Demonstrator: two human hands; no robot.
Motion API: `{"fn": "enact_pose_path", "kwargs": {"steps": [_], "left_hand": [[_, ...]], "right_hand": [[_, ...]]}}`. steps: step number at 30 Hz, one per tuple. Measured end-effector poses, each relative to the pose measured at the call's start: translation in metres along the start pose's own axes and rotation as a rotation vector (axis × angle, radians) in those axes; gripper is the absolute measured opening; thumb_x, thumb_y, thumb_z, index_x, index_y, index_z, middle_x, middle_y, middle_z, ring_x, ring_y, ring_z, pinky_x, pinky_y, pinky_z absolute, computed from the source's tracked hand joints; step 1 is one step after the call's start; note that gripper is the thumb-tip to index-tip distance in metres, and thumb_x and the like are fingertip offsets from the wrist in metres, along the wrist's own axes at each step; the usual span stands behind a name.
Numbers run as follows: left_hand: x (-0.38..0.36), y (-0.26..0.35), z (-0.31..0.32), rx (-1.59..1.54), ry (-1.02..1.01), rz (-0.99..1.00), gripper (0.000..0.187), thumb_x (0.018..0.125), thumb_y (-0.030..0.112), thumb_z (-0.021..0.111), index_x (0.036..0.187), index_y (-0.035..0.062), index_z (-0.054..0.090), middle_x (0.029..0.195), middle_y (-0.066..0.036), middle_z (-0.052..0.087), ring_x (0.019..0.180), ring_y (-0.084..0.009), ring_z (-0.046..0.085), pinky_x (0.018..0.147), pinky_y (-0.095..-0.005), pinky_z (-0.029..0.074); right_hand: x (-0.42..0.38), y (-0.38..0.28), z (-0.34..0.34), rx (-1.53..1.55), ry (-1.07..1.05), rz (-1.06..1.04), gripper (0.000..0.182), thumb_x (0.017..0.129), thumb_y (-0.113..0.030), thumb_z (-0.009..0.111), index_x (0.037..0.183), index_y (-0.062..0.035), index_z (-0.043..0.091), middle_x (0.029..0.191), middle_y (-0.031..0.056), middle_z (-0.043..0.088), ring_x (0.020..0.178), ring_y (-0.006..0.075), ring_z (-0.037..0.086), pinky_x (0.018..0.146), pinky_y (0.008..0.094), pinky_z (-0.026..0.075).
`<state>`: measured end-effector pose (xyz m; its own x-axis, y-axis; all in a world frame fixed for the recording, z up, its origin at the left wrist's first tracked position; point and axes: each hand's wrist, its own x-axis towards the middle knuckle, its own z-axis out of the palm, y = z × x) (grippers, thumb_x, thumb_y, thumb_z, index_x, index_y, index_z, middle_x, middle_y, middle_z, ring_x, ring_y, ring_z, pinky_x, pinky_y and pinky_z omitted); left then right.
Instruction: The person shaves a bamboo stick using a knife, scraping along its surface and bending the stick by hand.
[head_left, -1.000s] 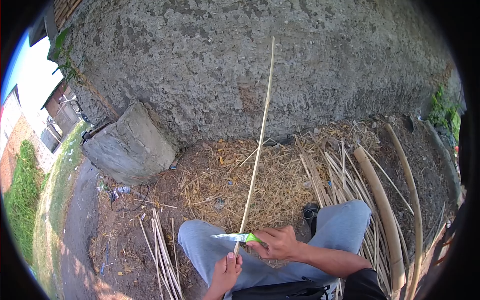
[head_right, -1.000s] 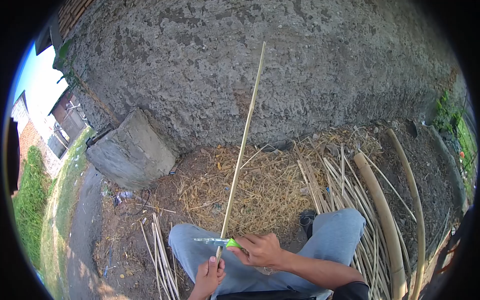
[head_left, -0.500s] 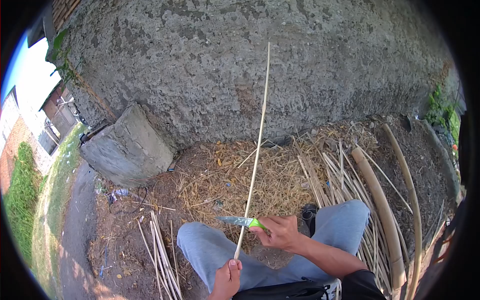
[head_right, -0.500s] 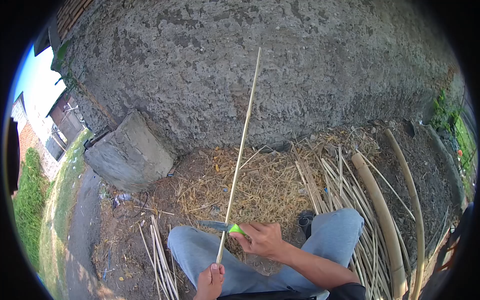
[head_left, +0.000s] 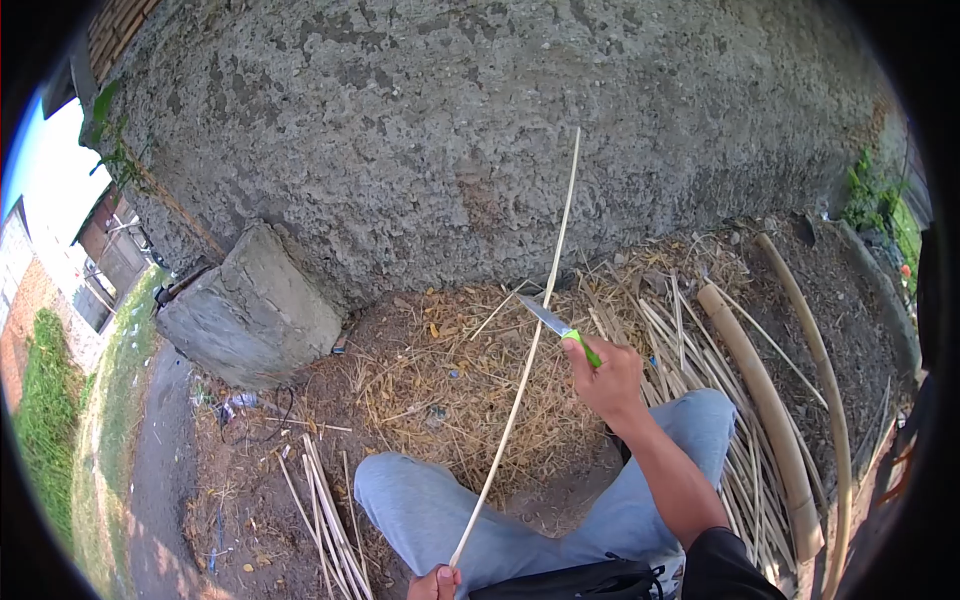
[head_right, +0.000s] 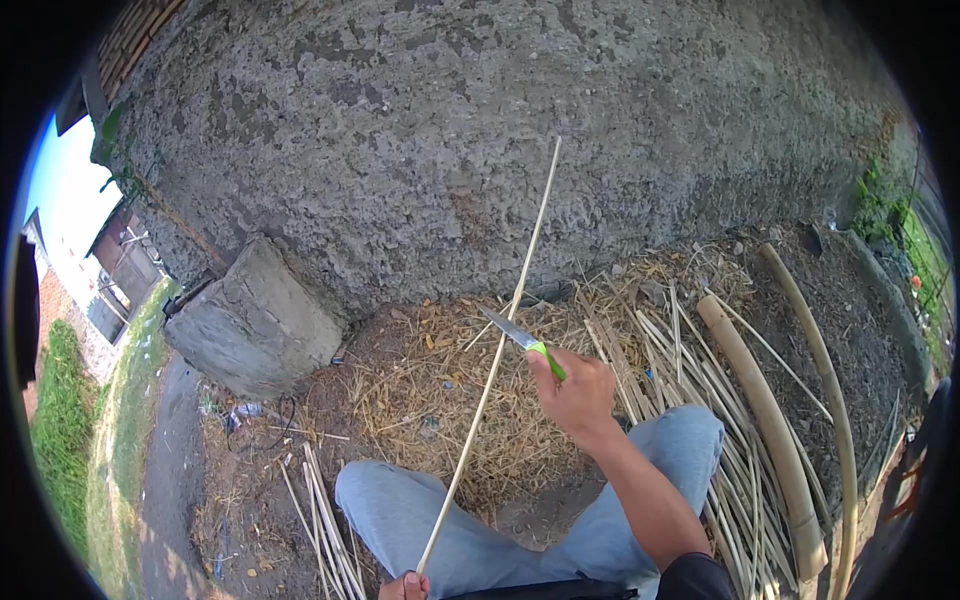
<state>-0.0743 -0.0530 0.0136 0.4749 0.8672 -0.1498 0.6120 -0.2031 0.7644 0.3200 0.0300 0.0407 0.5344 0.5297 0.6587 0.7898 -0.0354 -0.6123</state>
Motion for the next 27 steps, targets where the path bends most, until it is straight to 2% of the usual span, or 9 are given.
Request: {"fn": "enact_pose_path", "kwargs": {"steps": [4, 5, 9, 10, 13, 15, 22, 24, 27], "left_hand": [[-0.025, -0.019, -0.001, -0.046, 0.047, 0.013, 0.051, 0.108, 0.035, 0.036, 0.075, 0.0015, 0.056, 0.061, -0.018, 0.052, 0.056, -0.0341, 0.054, 0.056, -0.0463, 0.042], [-0.030, -0.030, 0.001, -0.041, 0.093, -0.034, 0.049, 0.107, 0.034, 0.038, 0.075, 0.0018, 0.056, 0.059, -0.015, 0.050, 0.054, -0.0275, 0.051, 0.054, -0.0440, 0.040], [-0.036, -0.047, 0.000, -0.014, 0.106, -0.102, 0.049, 0.107, 0.032, 0.040, 0.072, 0.0021, 0.055, 0.055, -0.011, 0.046, 0.051, -0.0206, 0.046, 0.051, -0.0397, 0.037], [-0.034, -0.047, 0.002, -0.014, 0.111, -0.101, 0.049, 0.107, 0.032, 0.040, 0.072, 0.0021, 0.055, 0.055, -0.011, 0.046, 0.051, -0.0206, 0.046, 0.051, -0.0397, 0.037], [-0.022, -0.039, 0.014, -0.076, 0.203, -0.070, 0.050, 0.107, 0.034, 0.038, 0.073, 0.0016, 0.055, 0.054, -0.011, 0.046, 0.050, -0.0223, 0.047, 0.051, -0.0404, 0.037], [-0.007, -0.033, 0.017, -0.063, 0.212, -0.067, 0.053, 0.108, 0.035, 0.036, 0.073, 0.0004, 0.056, 0.055, -0.013, 0.047, 0.050, -0.0253, 0.048, 0.052, -0.0427, 0.038], [0.048, 0.002, 0.028, -0.126, 0.208, -0.097, 0.044, 0.107, 0.033, 0.036, 0.088, 0.0011, 0.061, 0.063, -0.019, 0.055, 0.057, -0.0344, 0.057, 0.057, -0.0459, 0.043], [0.056, -0.003, 0.032, 0.071, 0.227, 0.159, 0.038, 0.107, 0.031, 0.037, 0.097, 0.0032, 0.061, 0.070, -0.018, 0.058, 0.061, -0.0372, 0.060, 0.057, -0.0452, 0.044], [0.058, 0.011, 0.028, -0.021, 0.137, 0.020, 0.034, 0.107, 0.029, 0.038, 0.098, 0.0037, 0.060, 0.074, -0.018, 0.061, 0.061, -0.0380, 0.060, 0.056, -0.0450, 0.045]], "right_hand": [[0.009, 0.020, -0.013, -0.099, -0.031, 0.018, 0.032, 0.097, -0.033, 0.065, 0.082, -0.0052, 0.073, 0.047, 0.0058, 0.051, 0.036, 0.0216, 0.048, 0.042, 0.0381, 0.036], [0.007, 0.021, -0.013, -0.061, -0.019, 0.043, 0.033, 0.097, -0.032, 0.065, 0.081, -0.0053, 0.073, 0.047, 0.0056, 0.050, 0.036, 0.0209, 0.047, 0.042, 0.0374, 0.036], [-0.010, 0.004, -0.007, 0.159, -0.036, 0.100, 0.034, 0.096, -0.033, 0.067, 0.078, -0.0051, 0.072, 0.046, 0.0053, 0.050, 0.035, 0.0191, 0.045, 0.040, 0.0366, 0.034], [-0.021, 0.001, -0.005, 0.161, -0.138, 0.077, 0.033, 0.096, -0.033, 0.068, 0.079, -0.0053, 0.073, 0.048, 0.0051, 0.052, 0.036, 0.0188, 0.047, 0.039, 0.0362, 0.035], [-0.062, -0.024, 0.005, 0.251, -0.324, -0.088, 0.029, 0.094, -0.035, 0.070, 0.084, -0.0071, 0.075, 0.053, 0.0043, 0.059, 0.038, 0.0202, 0.054, 0.037, 0.0353, 0.038], [-0.087, -0.039, 0.008, 0.303, -0.442, -0.245, 0.023, 0.089, -0.029, 0.075, 0.086, -0.0061, 0.075, 0.059, 0.0060, 0.064, 0.041, 0.0166, 0.057, 0.038, 0.0327, 0.042], [-0.106, -0.061, 0.003, 0.234, -0.421, -0.416, 0.023, 0.085, -0.032, 0.078, 0.088, -0.0094, 0.075, 0.062, 0.0018, 0.065, 0.042, 0.0167, 0.057, 0.036, 0.0315, 0.041], [-0.103, -0.059, 0.004, 0.244, -0.391, -0.411, 0.024, 0.085, -0.033, 0.078, 0.087, -0.0095, 0.074, 0.061, 0.0016, 0.064, 0.041, 0.0168, 0.057, 0.035, 0.0320, 0.040], [-0.098, -0.060, 0.000, 0.221, -0.362, -0.419, 0.025, 0.084, -0.033, 0.079, 0.087, -0.0095, 0.073, 0.060, 0.0012, 0.063, 0.041, 0.0168, 0.057, 0.035, 0.0329, 0.039]]}}
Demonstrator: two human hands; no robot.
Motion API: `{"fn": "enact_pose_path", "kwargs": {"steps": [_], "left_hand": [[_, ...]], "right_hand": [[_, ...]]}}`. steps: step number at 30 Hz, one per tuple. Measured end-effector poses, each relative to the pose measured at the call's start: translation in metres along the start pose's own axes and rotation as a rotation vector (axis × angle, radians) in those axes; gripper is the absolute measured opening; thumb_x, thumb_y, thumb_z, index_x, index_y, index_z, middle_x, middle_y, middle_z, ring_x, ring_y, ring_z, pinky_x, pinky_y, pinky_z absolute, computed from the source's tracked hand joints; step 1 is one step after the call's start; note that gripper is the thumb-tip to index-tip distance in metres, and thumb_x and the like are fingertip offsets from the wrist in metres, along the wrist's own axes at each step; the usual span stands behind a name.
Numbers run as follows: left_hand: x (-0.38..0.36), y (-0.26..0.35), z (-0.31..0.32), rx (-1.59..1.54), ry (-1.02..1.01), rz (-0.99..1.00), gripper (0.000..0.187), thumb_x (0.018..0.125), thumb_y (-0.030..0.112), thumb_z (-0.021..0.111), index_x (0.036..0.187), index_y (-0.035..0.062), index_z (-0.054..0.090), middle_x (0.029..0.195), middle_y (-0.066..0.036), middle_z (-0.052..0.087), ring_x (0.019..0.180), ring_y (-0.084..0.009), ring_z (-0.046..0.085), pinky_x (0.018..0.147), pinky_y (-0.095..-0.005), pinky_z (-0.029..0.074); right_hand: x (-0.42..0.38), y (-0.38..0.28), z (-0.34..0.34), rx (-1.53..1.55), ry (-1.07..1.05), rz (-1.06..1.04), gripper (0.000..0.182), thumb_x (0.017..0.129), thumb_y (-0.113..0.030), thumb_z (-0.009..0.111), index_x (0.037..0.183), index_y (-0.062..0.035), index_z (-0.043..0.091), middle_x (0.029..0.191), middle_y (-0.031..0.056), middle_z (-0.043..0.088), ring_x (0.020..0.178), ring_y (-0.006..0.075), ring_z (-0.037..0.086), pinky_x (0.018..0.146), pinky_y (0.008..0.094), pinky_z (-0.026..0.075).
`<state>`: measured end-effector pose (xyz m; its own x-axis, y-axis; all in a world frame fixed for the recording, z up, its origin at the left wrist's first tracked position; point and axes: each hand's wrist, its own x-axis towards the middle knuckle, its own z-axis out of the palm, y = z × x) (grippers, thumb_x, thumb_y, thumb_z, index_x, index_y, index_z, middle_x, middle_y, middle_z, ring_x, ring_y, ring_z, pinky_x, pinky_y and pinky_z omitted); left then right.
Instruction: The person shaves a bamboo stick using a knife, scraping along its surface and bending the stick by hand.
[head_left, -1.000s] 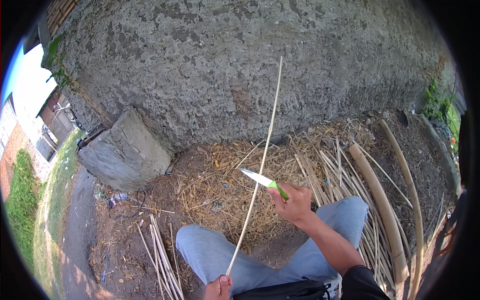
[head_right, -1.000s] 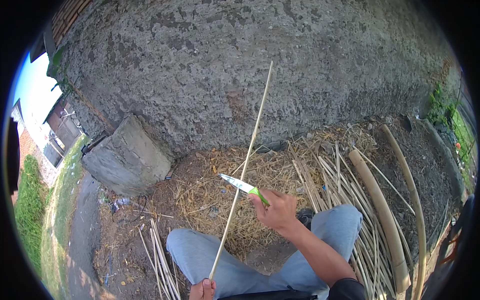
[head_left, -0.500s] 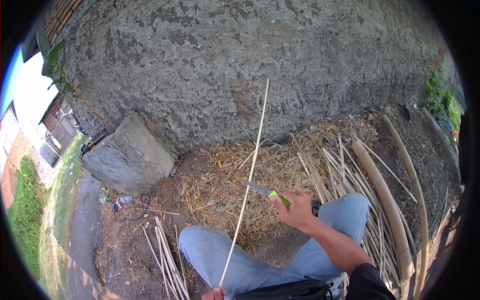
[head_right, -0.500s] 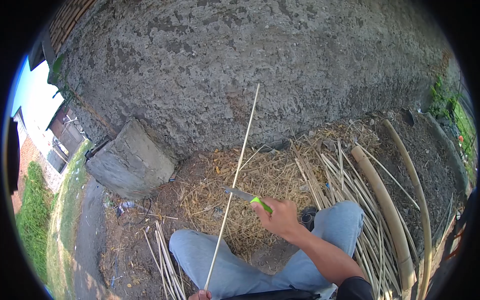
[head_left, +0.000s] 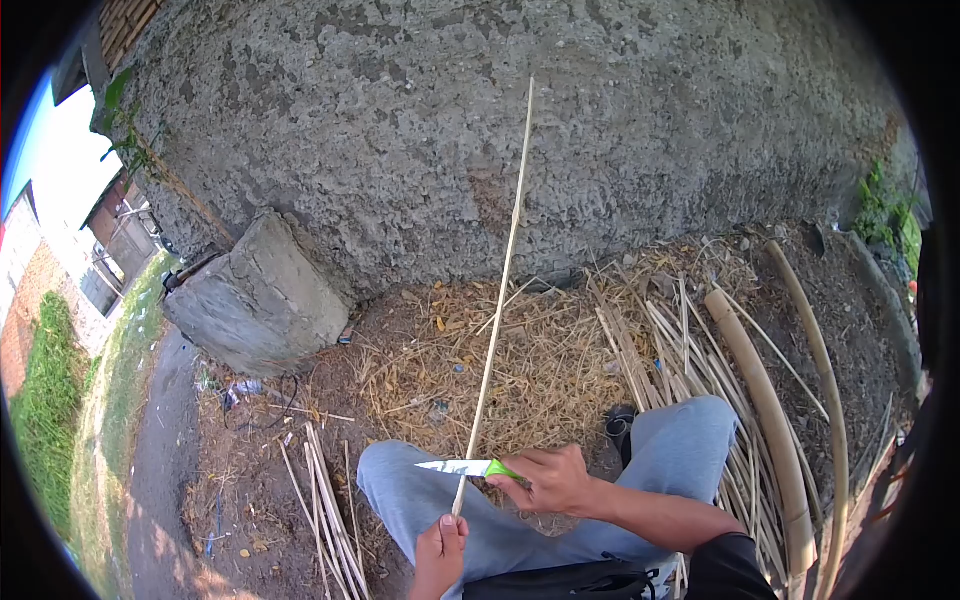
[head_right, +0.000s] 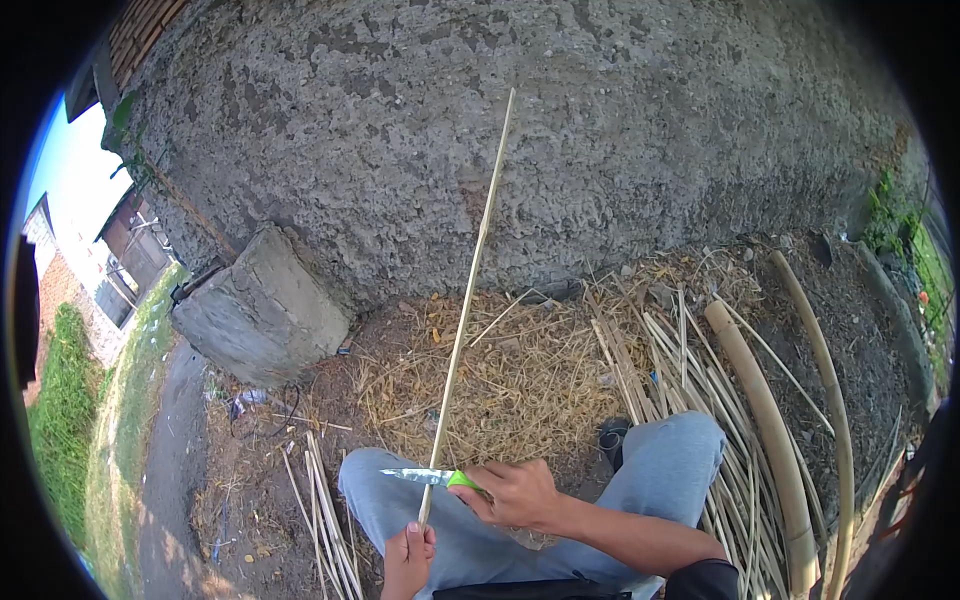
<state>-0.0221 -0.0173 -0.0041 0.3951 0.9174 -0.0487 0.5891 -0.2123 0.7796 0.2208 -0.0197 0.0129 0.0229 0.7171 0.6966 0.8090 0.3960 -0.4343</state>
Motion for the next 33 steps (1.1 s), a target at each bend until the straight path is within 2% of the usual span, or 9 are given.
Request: {"fn": "enact_pose_path", "kwargs": {"steps": [3, 5, 6, 11, 16, 21, 27, 29, 33], "left_hand": [[-0.003, 0.002, 0.003, 0.050, 0.029, 0.085, 0.038, 0.108, 0.030, 0.038, 0.092, 0.0029, 0.060, 0.071, -0.017, 0.060, 0.061, -0.0366, 0.061, 0.056, -0.0447, 0.046], [-0.006, 0.005, -0.001, -0.040, -0.018, -0.002, 0.041, 0.108, 0.031, 0.037, 0.090, 0.0026, 0.060, 0.068, -0.017, 0.059, 0.061, -0.0365, 0.060, 0.056, -0.0453, 0.045], [-0.007, 0.006, -0.002, -0.135, -0.059, -0.081, 0.044, 0.108, 0.032, 0.036, 0.088, 0.0022, 0.060, 0.065, -0.017, 0.058, 0.060, -0.0364, 0.060, 0.056, -0.0460, 0.045], [-0.033, -0.010, -0.001, -0.048, -0.065, -0.002, 0.051, 0.109, 0.037, 0.033, 0.082, 0.0021, 0.059, 0.060, -0.015, 0.054, 0.056, -0.0322, 0.058, 0.055, -0.0446, 0.043], [-0.050, -0.011, -0.025, -0.034, -0.129, -0.098, 0.053, 0.109, 0.038, 0.034, 0.078, 0.0024, 0.057, 0.060, -0.015, 0.053, 0.056, -0.0292, 0.056, 0.055, -0.0433, 0.042], [-0.067, -0.038, -0.035, 0.054, -0.018, -0.039, 0.053, 0.108, 0.038, 0.034, 0.074, 0.0023, 0.054, 0.059, -0.014, 0.048, 0.054, -0.0292, 0.049, 0.055, -0.0442, 0.040], [-0.083, -0.046, -0.041, 0.063, -0.081, -0.075, 0.051, 0.106, 0.037, 0.035, 0.073, 0.0023, 0.051, 0.059, -0.015, 0.046, 0.054, -0.0305, 0.046, 0.055, -0.0454, 0.039], [-0.096, -0.054, -0.045, 0.091, -0.110, -0.125, 0.051, 0.106, 0.038, 0.036, 0.074, 0.0024, 0.052, 0.060, -0.016, 0.046, 0.055, -0.0305, 0.047, 0.056, -0.0453, 0.039], [-0.120, -0.063, -0.058, 0.084, -0.120, -0.151, 0.050, 0.106, 0.039, 0.036, 0.078, 0.0026, 0.056, 0.065, -0.017, 0.050, 0.060, -0.0304, 0.049, 0.060, -0.0455, 0.042]], "right_hand": [[0.006, 0.004, 0.000, -0.046, 0.027, -0.012, 0.024, 0.085, -0.034, 0.078, 0.086, -0.0108, 0.072, 0.059, 0.0008, 0.062, 0.040, 0.0170, 0.056, 0.034, 0.0331, 0.037], [0.013, 0.010, 0.001, -0.060, 0.069, -0.004, 0.024, 0.086, -0.035, 0.078, 0.085, -0.0122, 0.072, 0.058, 0.0005, 0.062, 0.040, 0.0172, 0.056, 0.033, 0.0329, 0.036], [0.018, 0.017, -0.001, -0.079, 0.116, 0.050, 0.023, 0.086, -0.034, 0.077, 0.085, -0.0120, 0.072, 0.058, 0.0015, 0.062, 0.040, 0.0175, 0.056, 0.034, 0.0330, 0.036], [0.035, 0.060, -0.017, -0.143, 0.294, 0.203, 0.023, 0.089, -0.032, 0.075, 0.082, -0.0107, 0.072, 0.056, 0.0032, 0.062, 0.037, 0.0179, 0.054, 0.034, 0.0336, 0.034], [0.037, 0.059, -0.024, -0.186, 0.266, 0.187, 0.022, 0.088, -0.030, 0.076, 0.082, -0.0086, 0.073, 0.057, 0.0039, 0.064, 0.037, 0.0172, 0.053, 0.035, 0.0328, 0.034], [0.039, 0.048, -0.014, -0.179, 0.251, 0.135, 0.021, 0.086, -0.028, 0.078, 0.082, -0.0080, 0.073, 0.056, 0.0040, 0.063, 0.037, 0.0167, 0.051, 0.035, 0.0324, 0.033], [0.042, 0.055, -0.005, -0.176, 0.268, 0.126, 0.027, 0.092, -0.034, 0.072, 0.080, -0.0104, 0.073, 0.054, 0.0035, 0.060, 0.036, 0.0184, 0.053, 0.034, 0.0341, 0.032], [0.052, 0.081, -0.020, -0.259, 0.264, 0.424, 0.031, 0.093, -0.037, 0.069, 0.079, -0.0093, 0.073, 0.050, 0.0056, 0.057, 0.036, 0.0219, 0.052, 0.037, 0.0374, 0.035], [0.054, 0.113, -0.045, -0.288, 0.196, 0.583, 0.039, 0.097, -0.041, 0.064, 0.078, -0.0074, 0.071, 0.049, 0.0095, 0.054, 0.041, 0.0299, 0.054, 0.044, 0.0430, 0.039]]}}
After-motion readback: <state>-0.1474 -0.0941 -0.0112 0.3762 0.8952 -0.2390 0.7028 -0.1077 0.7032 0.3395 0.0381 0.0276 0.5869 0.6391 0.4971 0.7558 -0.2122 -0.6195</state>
